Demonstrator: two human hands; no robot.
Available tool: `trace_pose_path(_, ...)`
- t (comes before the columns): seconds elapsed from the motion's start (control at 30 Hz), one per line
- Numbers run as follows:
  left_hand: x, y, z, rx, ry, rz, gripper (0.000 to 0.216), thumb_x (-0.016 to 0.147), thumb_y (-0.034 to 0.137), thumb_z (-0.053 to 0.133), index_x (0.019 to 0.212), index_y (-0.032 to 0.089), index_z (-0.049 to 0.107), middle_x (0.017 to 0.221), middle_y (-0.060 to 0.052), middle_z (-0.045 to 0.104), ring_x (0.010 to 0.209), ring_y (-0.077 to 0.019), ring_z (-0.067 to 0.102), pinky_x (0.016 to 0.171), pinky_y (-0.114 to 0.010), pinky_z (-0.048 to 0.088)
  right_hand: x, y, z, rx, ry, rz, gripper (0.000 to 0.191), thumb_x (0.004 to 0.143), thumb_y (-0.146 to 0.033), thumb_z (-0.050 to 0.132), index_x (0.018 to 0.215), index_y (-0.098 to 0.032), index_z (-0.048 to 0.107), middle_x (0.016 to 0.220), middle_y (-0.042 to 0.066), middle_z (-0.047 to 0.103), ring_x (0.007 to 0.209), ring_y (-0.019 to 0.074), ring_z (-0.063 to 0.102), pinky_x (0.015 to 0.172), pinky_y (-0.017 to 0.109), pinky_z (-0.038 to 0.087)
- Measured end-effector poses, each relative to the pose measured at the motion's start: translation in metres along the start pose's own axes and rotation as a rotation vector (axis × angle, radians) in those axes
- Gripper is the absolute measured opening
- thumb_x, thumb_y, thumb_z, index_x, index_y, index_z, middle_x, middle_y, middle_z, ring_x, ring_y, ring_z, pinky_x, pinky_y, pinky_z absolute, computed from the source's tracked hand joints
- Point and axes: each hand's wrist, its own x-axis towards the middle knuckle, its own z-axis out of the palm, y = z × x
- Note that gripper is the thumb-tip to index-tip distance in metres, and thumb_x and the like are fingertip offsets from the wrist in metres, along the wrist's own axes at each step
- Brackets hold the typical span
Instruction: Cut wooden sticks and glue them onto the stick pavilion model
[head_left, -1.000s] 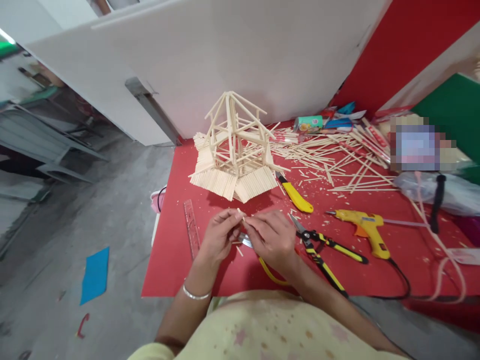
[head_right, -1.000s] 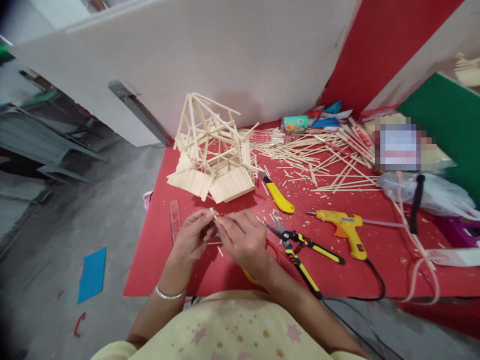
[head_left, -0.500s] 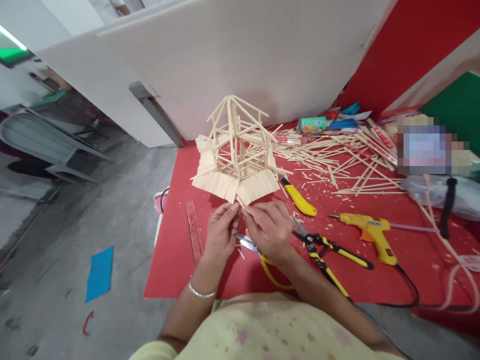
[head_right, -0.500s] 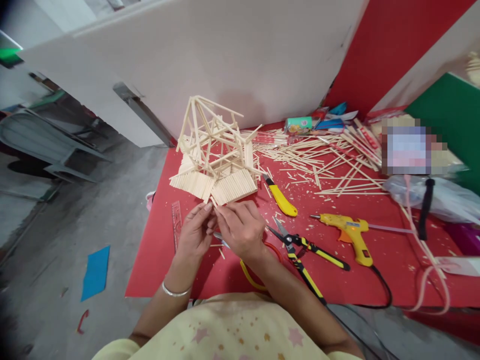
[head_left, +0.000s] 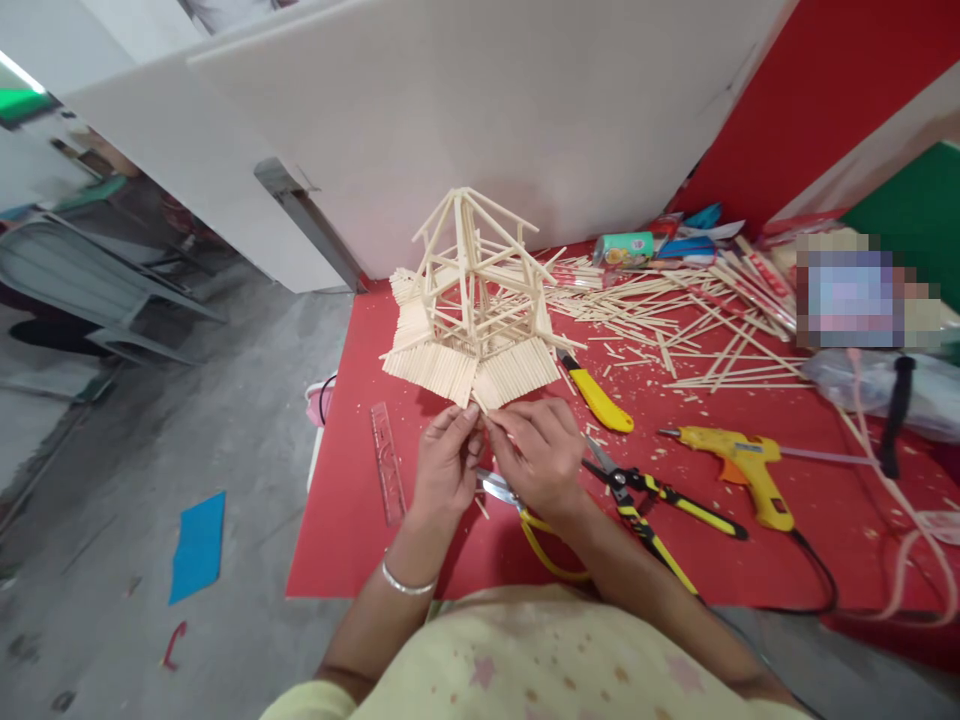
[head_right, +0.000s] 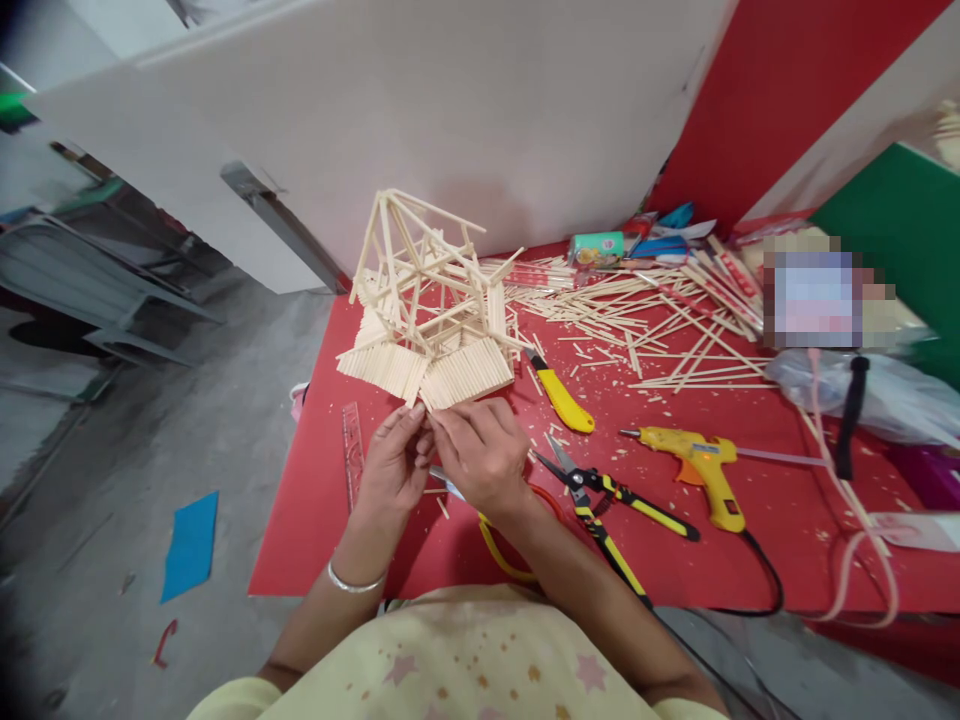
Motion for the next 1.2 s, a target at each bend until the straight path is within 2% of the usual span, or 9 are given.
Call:
trace_pose_path(0.4,-0.006,0.002,-0.001,0.018,-0.053,-0.017,0.035,0.065,0.035,0.090,0.073,0.016,0.061,0.053,0.007,0.053,0.043,-0.0028,0.043,0.038,-0.013,0.027,-0.004,0.000,-0.003,0.072,0.028,-0.044,0.024,0.084,-0.015,0.073,0.105,-0.024,0.067,0.092,0.003,0.074,0.085,0.0184,0.062,0.081,0.035,0.051)
trace_pose_path(0.5,-0.011,-0.001,-0.010,0.062,-0.112,-0.055,0.030,0.068,0.035,0.088,0.081,0.016,0.067,0.055,0.006,0.056,0.042,-0.0028,0.042,0.037,-0.013,0.026,-0.015,0.001,-0.006,0.141,-0.033,-0.007,0.019,0.084,-0.016,0.072,0.100,-0.024,0.067,0.089,0.002,0.073,0.084,0.0183,0.062,0.080,0.035,0.051)
trace_pose_path(0.6,-0.012,-0.005,-0.023,0.161,-0.145,-0.096,0.029,0.069,0.037,0.086,0.078,0.016,0.069,0.057,0.004,0.058,0.040,-0.0030,0.039,0.037,-0.015,0.027,-0.031,0.005,-0.010,0.196,-0.168,0.122,0.008,0.088,-0.020,0.069,0.095,-0.024,0.066,0.091,0.003,0.072,0.087,0.0185,0.062,0.083,0.035,0.050)
trace_pose_path(0.7,-0.010,-0.003,-0.042,0.386,-0.097,0.017,0.025,0.070,0.037,0.084,0.076,0.016,0.071,0.057,0.003,0.059,0.043,-0.0055,0.043,0.043,-0.018,0.035,-0.046,0.014,-0.013,0.165,-0.304,0.253,0.005,0.094,-0.024,0.063,0.097,-0.023,0.066,0.095,0.003,0.072,0.093,0.0188,0.063,0.087,0.034,0.048)
trace_pose_path(0.77,-0.008,0.000,-0.059,0.645,-0.111,0.157,0.017,0.074,0.032,0.081,0.076,0.017,0.074,0.066,-0.001,0.066,0.057,-0.0105,0.056,0.055,-0.022,0.044,-0.053,0.021,-0.016,0.094,-0.412,0.298,0.009,0.096,-0.027,0.059,0.099,-0.023,0.066,0.098,0.003,0.072,0.097,0.0189,0.063,0.088,0.032,0.046)
trace_pose_path(0.87,-0.008,0.003,-0.086,1.102,-0.240,0.294,0.009,0.082,0.027,0.073,0.080,0.018,0.076,0.078,-0.004,0.070,0.070,-0.0150,0.061,0.066,-0.027,0.046,-0.060,0.028,-0.020,-0.055,-0.588,0.340,0.014,0.098,-0.030,0.055,0.096,-0.023,0.066,0.097,0.003,0.071,0.094,0.0183,0.064,0.082,0.030,0.042)
trace_pose_path(0.93,-0.010,0.001,-0.100,1.303,-0.364,0.337,0.009,0.086,0.025,0.069,0.084,0.020,0.077,0.085,-0.005,0.070,0.074,-0.0160,0.062,0.070,-0.028,0.047,-0.062,0.029,-0.021,-0.150,-0.664,0.355,0.016,0.099,-0.031,0.054,0.093,-0.022,0.066,0.094,0.003,0.071,0.090,0.0178,0.064,0.077,0.029,0.039)
trace_pose_path(1.07,-0.021,-0.008,-0.109,1.491,-0.630,0.401,0.015,0.092,0.020,0.062,0.100,0.023,0.075,0.100,-0.005,0.069,0.086,-0.0168,0.064,0.076,-0.028,0.045,-0.063,0.025,-0.020,-0.248,-0.724,0.321,0.018,0.099,-0.032,0.053,0.092,-0.021,0.066,0.093,0.003,0.071,0.085,0.0169,0.063,0.071,0.029,0.035)
trace_pose_path(1.2,-0.028,-0.013,-0.103,1.618,-0.721,0.472,0.018,0.095,0.015,0.053,0.093,0.021,0.070,0.099,-0.005,0.065,0.082,-0.0151,0.061,0.070,-0.026,0.041,-0.065,0.022,-0.017,-0.306,-0.748,0.286,0.022,0.100,-0.035,0.051,0.092,-0.022,0.066,0.092,0.003,0.070,0.081,0.0165,0.062,0.069,0.030,0.032)
